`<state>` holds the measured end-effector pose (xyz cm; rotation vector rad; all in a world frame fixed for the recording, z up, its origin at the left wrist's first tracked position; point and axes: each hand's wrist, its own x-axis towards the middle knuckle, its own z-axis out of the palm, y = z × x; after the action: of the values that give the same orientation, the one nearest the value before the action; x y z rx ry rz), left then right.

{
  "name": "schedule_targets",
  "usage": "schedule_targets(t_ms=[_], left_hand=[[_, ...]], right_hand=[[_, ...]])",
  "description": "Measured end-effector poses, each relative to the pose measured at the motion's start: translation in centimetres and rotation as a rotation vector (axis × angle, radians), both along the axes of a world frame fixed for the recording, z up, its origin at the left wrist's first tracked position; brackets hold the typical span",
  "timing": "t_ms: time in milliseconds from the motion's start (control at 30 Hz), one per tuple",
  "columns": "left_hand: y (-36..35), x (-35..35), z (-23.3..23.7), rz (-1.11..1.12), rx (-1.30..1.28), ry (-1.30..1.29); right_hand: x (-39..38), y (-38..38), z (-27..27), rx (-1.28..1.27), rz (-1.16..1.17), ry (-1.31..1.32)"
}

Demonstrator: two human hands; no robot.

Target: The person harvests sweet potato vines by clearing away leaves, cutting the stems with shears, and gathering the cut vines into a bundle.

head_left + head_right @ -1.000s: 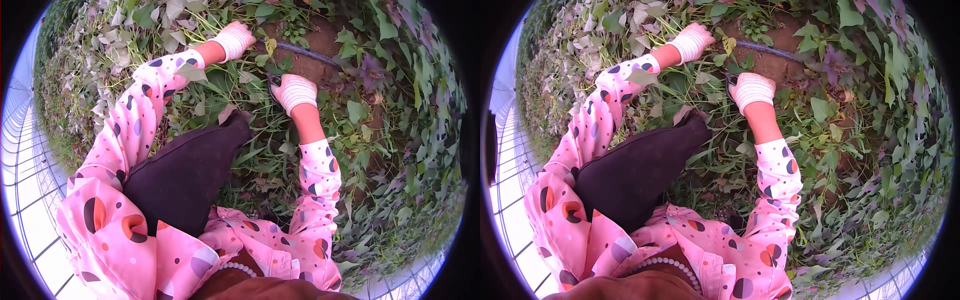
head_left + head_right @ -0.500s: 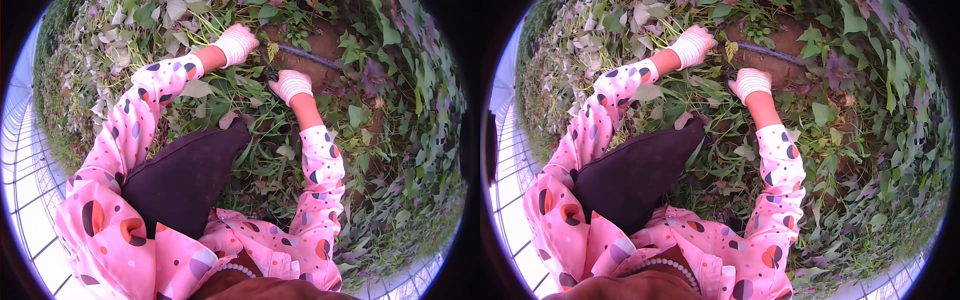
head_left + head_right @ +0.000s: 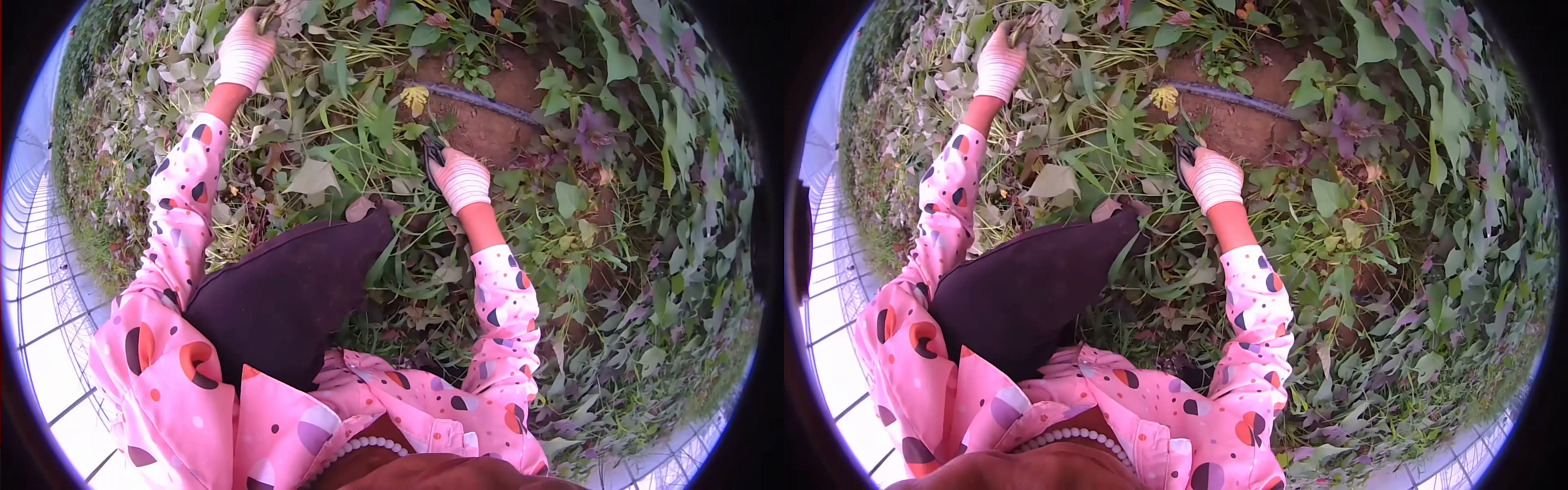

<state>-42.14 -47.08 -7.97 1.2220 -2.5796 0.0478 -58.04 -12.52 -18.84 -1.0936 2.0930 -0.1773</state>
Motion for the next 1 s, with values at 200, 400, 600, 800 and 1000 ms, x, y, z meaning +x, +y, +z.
schedule_targets(t_ms=[200,400,600,800,1000], left_hand=[[-2.7,3.3,4.4,-0.085,0.082,0.028],[7.6,-5.0,0.9,-0.772,0.248,-0.531],[9.4,-10.4,-6.4,-0.918,0.439,-0.751],[7.6,-10.9,-7.1,-0.812,0.222,-0.908],[7.8,-10.5,-7.4,-0.791,0.184,-0.903]], right_hand=[[-1.5,-1.4,0.8,0.025,-0.105,0.021],[-2.1,-5.4,1.0,0.073,0.040,0.088],[-1.8,-7.1,1.3,0.059,0.139,0.106],[-2.2,-8.5,2.0,0.146,0.158,0.052],[-2.4,-9.5,2.2,0.117,0.177,0.130]])
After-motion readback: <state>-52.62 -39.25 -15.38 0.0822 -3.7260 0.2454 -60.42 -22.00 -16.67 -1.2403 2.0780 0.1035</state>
